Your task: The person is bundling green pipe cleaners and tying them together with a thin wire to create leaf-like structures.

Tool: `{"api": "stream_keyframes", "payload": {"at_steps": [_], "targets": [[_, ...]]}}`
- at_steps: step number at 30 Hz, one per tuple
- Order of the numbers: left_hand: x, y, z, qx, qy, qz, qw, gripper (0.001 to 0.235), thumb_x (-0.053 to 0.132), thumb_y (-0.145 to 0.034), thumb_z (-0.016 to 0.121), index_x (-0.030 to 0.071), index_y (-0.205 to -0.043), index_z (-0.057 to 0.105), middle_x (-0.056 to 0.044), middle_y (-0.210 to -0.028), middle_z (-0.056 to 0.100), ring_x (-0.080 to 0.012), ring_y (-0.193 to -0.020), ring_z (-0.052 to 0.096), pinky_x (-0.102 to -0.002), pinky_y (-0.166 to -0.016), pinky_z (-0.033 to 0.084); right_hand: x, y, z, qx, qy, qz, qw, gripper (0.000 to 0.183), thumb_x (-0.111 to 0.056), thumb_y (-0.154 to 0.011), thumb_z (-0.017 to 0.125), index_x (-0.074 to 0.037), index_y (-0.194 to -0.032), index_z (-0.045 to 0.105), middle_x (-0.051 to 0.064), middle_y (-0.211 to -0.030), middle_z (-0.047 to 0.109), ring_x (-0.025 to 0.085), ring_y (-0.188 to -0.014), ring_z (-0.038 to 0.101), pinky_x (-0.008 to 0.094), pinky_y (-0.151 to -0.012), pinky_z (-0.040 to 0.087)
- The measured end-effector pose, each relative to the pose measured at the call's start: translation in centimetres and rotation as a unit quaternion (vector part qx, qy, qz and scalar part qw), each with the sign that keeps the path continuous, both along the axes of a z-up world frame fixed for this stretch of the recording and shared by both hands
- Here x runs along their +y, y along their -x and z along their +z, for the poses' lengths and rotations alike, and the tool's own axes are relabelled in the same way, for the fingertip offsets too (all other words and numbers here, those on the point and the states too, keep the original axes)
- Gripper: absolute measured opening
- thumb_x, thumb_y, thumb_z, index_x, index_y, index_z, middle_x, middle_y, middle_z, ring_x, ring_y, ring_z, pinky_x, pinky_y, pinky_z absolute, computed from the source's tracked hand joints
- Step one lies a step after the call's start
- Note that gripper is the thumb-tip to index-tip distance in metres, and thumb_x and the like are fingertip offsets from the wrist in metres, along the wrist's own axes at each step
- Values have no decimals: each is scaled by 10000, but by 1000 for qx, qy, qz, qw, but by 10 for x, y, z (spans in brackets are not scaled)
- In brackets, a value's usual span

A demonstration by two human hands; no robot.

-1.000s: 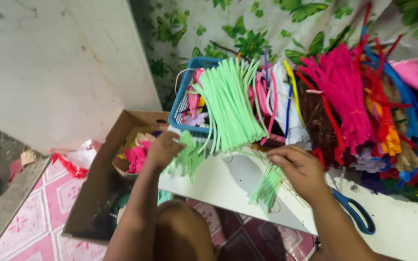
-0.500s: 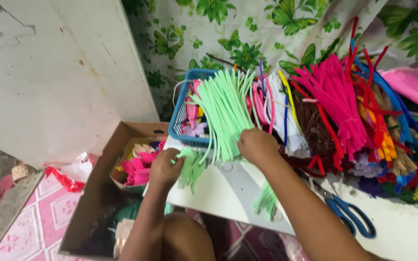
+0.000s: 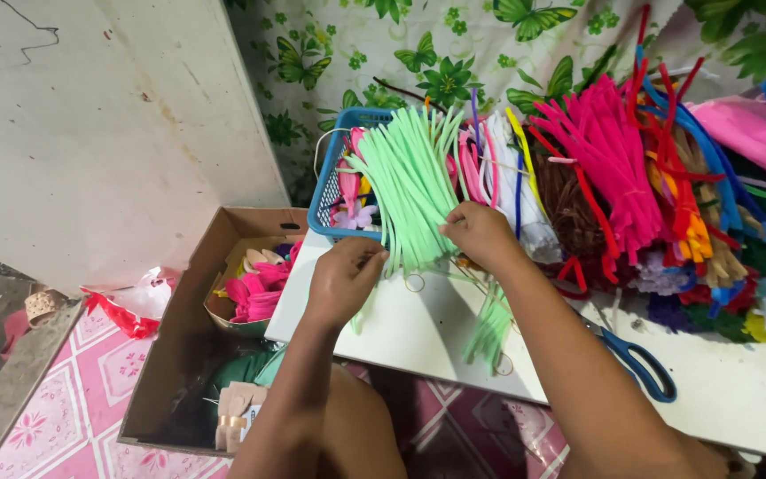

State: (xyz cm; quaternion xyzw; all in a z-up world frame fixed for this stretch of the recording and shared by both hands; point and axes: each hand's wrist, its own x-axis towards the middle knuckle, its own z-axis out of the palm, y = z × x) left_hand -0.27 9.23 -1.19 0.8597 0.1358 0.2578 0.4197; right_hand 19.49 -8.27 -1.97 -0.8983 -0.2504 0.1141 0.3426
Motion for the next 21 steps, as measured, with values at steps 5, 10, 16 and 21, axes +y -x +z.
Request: {"api": "stream_keyframes", "payload": {"at_steps": [5, 10, 16, 21], "targets": [[-12, 7, -6, 24, -1, -16, 1000, 187, 311, -921, 715, 160, -1010, 781, -88, -898, 748, -307, -927, 739, -422, -833, 593, -6, -9, -17, -12, 1, 26, 1000, 341, -197, -863, 648, -101, -1171, 758, 172, -1058, 781, 355, -1105, 708, 449, -956, 556], [-17, 21, -9, 48, -4, -12, 999, 177, 313, -907, 716, 182, -1004, 784, -72, -897, 752, -294, -921, 746, -412, -819, 602, -5, -18, -24, -19, 23, 41, 999, 439, -237, -776, 697, -154, -1203, 757, 97, -1048, 784, 286, -1120, 708, 409, -985, 547], [-29, 30, 4, 38, -50, 1, 998, 175, 306, -890, 736, 166, -985, 781, -76, -848, 745, -296, -883, 749, -407, -791, 605, -27, 1, 1, -60, 35, 5, 998, 316, -309, -868, 647, -147, -1106, 777, 119, -1058, 781, 322, -1125, 700, 426, -985, 545], [-46, 3, 6, -97, -268, -6, 958, 303, 308, -861, 754, 184, -1136, 731, -63, -936, 674, -314, -941, 701, -432, -791, 570, -72, 40, 37, -108, 39, 21, 993, 316, -342, -912, 643, -182, -1173, 721, 164, -957, 787, 392, -1057, 707, 513, -927, 548]]}}
